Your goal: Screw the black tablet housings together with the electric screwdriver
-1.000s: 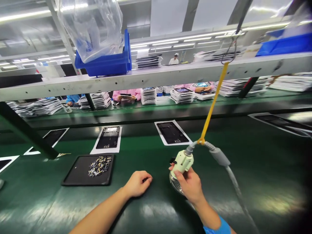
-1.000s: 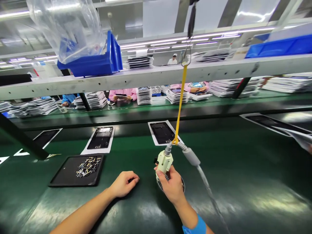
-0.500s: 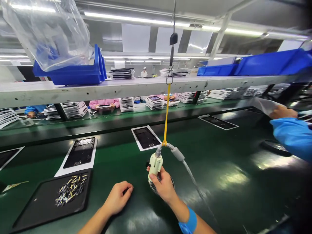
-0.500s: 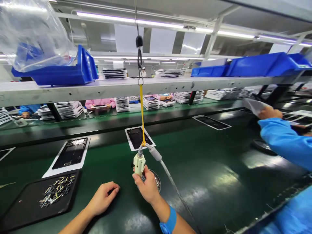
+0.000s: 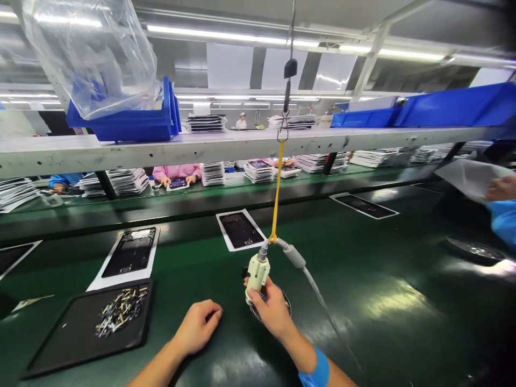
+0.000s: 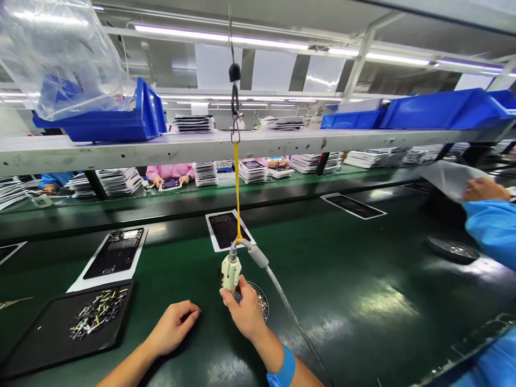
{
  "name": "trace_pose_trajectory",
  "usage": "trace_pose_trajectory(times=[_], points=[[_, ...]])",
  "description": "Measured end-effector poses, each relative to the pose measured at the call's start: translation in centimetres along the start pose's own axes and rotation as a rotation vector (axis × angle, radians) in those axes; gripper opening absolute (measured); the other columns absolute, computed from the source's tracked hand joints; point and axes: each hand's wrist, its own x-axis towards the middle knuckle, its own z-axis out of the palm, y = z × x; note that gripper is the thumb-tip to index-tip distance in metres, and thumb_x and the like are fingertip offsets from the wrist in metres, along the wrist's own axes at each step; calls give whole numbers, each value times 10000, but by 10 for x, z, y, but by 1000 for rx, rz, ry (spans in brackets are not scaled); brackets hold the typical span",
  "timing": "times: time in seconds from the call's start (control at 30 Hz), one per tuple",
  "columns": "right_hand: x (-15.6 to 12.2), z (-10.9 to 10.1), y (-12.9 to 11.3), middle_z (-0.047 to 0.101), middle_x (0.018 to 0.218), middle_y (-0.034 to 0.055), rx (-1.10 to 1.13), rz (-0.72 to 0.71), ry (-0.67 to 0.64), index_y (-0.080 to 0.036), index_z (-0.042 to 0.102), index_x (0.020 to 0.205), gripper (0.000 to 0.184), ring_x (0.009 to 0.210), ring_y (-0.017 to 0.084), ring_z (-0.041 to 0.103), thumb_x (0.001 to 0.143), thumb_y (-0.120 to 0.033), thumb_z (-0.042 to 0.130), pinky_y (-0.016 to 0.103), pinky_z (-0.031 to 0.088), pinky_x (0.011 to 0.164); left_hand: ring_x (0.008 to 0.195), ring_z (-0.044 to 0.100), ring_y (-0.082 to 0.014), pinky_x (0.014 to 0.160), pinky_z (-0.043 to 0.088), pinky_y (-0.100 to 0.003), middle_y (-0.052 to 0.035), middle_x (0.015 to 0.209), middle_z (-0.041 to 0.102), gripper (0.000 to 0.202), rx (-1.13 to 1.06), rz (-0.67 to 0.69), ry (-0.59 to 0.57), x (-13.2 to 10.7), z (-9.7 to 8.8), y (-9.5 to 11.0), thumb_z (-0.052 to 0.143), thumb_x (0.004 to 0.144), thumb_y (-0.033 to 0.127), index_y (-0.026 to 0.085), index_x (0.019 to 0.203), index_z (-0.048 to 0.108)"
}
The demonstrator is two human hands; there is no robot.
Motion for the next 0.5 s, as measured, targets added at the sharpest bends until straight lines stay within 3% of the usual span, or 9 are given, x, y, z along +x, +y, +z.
trace_pose_trajectory(times=[0.17,0.37,0.43,0.5], points=[[-3,-1,3,793,1058,101,5,-3,0,-213,680,1065,358,963,260,768,890,-514,600,357,608,889,878,685,-182,870,537,-283,-54,978,754,375,-58,-4,40,0,3,-10,405,1006,375,219,1200,686],[-2,-2,10,775,1084,107,-68,-41,32,-207,645,1154,393,981,257,755,927,-517,564,361,598,908,848,667,-178,856,546,-298,-64,918,720,372,-17,39,34,2,2,-16,373,989,272,198,1130,709],[-6,0,12,744,1152,121,-123,-105,130,-203,594,1244,434,1034,263,734,937,-507,553,388,589,946,894,673,-187,890,544,-314,-75,965,728,367,-21,39,54,2,4,-16,377,986,257,199,1126,711],[-14,4,9,649,1328,169,-195,-227,310,-192,505,1370,519,1202,304,660,937,-471,569,473,545,1041,950,679,-197,937,537,-333,-82,1032,738,357,-38,35,88,2,8,-15,393,978,242,203,1140,710]])
